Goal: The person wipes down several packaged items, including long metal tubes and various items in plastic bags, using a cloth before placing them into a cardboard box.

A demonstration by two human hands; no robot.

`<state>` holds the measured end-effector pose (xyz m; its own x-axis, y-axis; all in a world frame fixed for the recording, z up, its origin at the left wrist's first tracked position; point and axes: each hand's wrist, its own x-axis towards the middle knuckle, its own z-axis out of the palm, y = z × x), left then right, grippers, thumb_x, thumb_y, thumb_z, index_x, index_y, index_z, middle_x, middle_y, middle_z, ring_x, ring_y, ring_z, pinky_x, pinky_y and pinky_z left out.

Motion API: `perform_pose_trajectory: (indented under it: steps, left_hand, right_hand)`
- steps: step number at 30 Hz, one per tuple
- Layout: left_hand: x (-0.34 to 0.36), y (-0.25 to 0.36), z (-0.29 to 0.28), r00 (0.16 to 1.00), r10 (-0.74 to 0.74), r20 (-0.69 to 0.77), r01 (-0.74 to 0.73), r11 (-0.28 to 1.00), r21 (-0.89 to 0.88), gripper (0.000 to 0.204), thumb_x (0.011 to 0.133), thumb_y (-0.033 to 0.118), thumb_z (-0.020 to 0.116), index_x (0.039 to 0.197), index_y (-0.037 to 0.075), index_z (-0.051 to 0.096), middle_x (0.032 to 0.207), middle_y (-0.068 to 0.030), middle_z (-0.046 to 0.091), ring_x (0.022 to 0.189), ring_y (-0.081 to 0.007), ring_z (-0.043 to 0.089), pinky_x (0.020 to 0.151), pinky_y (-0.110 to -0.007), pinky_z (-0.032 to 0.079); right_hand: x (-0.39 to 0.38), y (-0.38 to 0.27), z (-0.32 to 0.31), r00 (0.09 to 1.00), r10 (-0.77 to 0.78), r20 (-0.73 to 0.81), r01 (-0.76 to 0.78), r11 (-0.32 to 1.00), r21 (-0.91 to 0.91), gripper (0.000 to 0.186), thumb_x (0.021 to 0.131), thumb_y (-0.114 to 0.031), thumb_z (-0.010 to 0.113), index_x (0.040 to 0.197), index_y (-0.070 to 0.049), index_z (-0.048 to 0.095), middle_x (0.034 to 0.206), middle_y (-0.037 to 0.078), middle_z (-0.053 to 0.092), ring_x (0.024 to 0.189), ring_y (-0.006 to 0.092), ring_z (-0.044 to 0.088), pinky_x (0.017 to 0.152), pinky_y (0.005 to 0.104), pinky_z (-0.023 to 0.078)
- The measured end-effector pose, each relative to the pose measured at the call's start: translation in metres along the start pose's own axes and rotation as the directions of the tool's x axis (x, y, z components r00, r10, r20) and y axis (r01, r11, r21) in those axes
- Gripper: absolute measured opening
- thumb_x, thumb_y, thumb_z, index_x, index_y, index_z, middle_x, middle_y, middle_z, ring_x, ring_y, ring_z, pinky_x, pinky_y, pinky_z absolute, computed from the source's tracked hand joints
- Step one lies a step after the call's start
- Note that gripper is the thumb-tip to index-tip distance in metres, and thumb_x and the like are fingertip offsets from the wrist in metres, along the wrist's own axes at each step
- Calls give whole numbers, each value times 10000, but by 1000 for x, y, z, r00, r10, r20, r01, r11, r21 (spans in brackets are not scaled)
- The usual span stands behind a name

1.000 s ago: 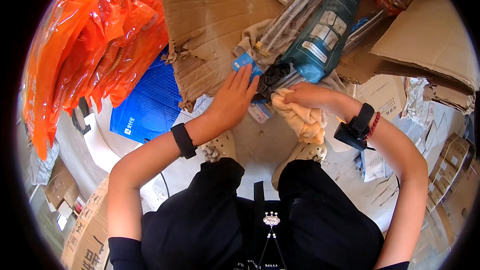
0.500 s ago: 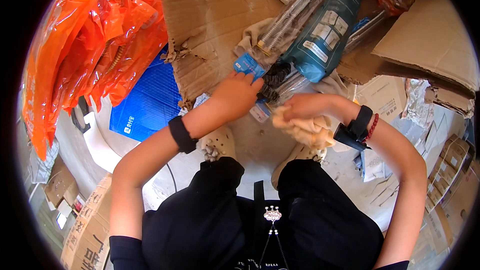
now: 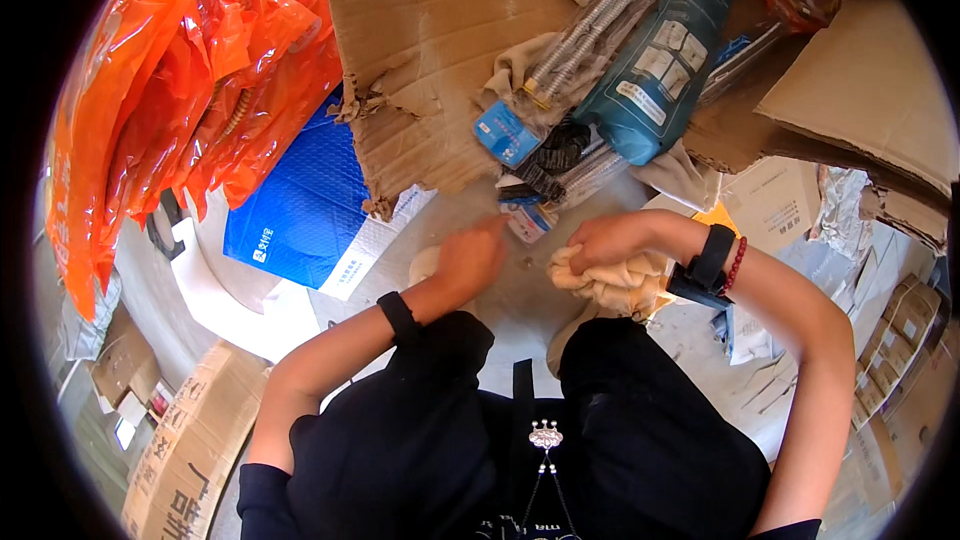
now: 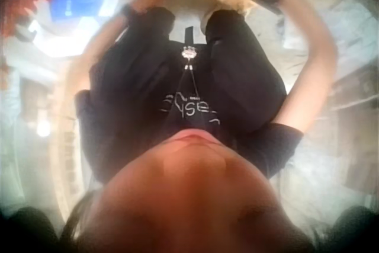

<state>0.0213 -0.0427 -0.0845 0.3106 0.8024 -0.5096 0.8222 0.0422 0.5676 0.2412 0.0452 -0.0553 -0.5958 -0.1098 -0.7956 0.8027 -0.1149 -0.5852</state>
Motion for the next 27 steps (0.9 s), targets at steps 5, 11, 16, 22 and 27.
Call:
perform_pose_trajectory:
  steps: [5,11,16,22,27]
  left_hand:
    - [13,-4,-5,996,-24,-84,17,997,-79,297,788,101,524,1069,15,570,1005,-184,559,832,-371,578,708,-447,472]
    - [15,1,-1,994,-68,-84,56,988,-143,297,782,93,537,1072,45,585,1012,-150,560,870,-359,570,733,-435,468]
    - [10,0,6,988,-40,-152,9,979,-203,346,770,57,548,1116,67,558,1090,-111,526,790,-273,589,684,-358,480]
    - [19,-4,4,983,-91,-157,41,954,-296,360,765,62,545,1124,63,524,1101,-152,525,949,-346,546,781,-401,460]
    - [23,6,-7,985,-156,-75,120,929,-349,341,772,93,562,1107,45,525,1044,-168,558,942,-325,554,797,-386,455]
  right_hand:
    - [-7,-18,-8,997,72,8,-72,997,17,466,720,-359,571,1059,-42,615,1017,144,623,928,258,580,799,336,448]
    - [8,-7,6,998,62,-3,-62,998,-6,460,699,-353,581,1062,-72,621,996,133,631,901,256,585,809,332,443]
    - [25,7,19,994,-72,-86,90,968,233,423,715,-342,581,1027,-60,629,952,105,639,869,213,594,761,318,455]
    - [53,22,41,909,52,-413,245,734,633,335,734,-279,593,958,-36,644,837,68,639,784,146,595,703,286,464]
    - [49,25,43,869,49,-492,311,720,621,304,728,-245,610,927,-20,651,787,58,639,728,131,587,672,274,465]
